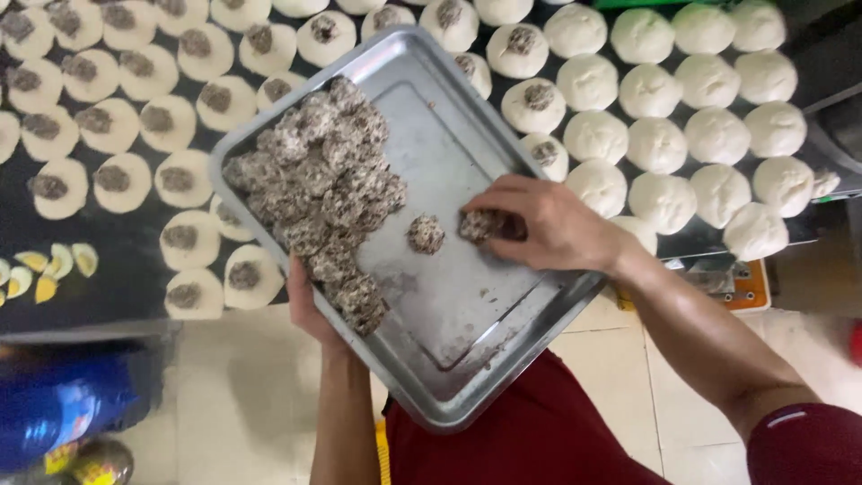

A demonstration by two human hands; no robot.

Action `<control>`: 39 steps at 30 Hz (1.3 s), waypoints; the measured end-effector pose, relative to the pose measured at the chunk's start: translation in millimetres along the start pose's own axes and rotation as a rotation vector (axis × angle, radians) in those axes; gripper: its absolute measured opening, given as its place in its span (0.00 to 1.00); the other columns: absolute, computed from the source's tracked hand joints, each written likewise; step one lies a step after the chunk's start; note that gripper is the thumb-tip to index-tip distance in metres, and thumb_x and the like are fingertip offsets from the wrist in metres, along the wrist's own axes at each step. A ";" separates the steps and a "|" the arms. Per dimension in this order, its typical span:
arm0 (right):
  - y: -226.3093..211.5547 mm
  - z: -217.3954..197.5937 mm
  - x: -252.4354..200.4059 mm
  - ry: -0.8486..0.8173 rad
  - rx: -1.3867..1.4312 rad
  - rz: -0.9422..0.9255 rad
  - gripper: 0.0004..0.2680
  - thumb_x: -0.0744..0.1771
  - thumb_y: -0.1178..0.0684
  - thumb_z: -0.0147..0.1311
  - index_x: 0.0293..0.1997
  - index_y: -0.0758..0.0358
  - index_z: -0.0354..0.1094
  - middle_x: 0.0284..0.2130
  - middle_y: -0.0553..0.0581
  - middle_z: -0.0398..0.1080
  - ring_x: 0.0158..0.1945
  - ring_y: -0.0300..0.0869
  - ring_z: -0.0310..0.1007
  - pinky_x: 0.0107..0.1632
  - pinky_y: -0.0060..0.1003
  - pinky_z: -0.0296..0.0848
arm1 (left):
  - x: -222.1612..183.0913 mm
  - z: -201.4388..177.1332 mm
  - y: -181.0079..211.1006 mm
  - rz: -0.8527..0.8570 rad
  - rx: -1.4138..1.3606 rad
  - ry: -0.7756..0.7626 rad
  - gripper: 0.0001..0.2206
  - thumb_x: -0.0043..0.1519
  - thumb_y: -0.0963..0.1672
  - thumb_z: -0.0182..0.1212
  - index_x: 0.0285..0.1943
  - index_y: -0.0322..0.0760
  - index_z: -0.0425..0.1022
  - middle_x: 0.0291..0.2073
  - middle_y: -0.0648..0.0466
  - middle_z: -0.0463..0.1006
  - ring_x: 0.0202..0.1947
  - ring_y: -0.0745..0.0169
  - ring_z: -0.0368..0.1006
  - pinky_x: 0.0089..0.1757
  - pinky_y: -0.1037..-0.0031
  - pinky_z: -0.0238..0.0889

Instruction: Place meat filling balls onto pre-portioned dough circles on a bakery workbench.

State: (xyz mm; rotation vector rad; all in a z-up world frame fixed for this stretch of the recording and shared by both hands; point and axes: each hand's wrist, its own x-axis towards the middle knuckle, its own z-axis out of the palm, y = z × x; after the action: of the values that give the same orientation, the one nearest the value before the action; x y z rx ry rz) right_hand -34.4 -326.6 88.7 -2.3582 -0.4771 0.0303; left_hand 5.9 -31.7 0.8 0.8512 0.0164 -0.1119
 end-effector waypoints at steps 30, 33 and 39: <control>25.9 -13.7 12.5 0.142 0.055 -0.251 0.11 0.69 0.55 0.62 0.57 0.65 0.73 0.50 0.63 0.76 0.47 0.47 0.82 0.45 0.34 0.83 | 5.8 19.4 -38.4 -0.116 -0.213 -0.002 0.24 0.72 0.49 0.40 0.71 0.28 0.64 0.62 0.45 0.73 0.60 0.52 0.70 0.62 0.63 0.63; 3.6 0.4 18.6 0.054 -0.014 -0.204 0.16 0.65 0.53 0.66 0.58 0.66 0.72 0.49 0.65 0.75 0.43 0.50 0.81 0.41 0.37 0.84 | 7.1 27.4 -36.5 -0.135 -0.236 -0.053 0.25 0.73 0.50 0.39 0.72 0.28 0.63 0.62 0.45 0.73 0.61 0.52 0.69 0.62 0.62 0.63; 26.1 -11.3 9.9 0.080 -0.019 -0.151 0.16 0.63 0.57 0.64 0.56 0.66 0.72 0.51 0.64 0.75 0.44 0.49 0.81 0.45 0.40 0.85 | 3.3 19.8 -38.9 -0.095 0.001 -0.016 0.25 0.74 0.50 0.36 0.71 0.26 0.64 0.60 0.45 0.73 0.58 0.55 0.70 0.58 0.65 0.66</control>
State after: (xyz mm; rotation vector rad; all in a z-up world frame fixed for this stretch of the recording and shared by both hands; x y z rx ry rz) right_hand -14.8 -348.1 80.9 -2.3252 -0.6168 -0.1391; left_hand 4.5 -72.3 -15.5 0.8511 0.0421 -0.2073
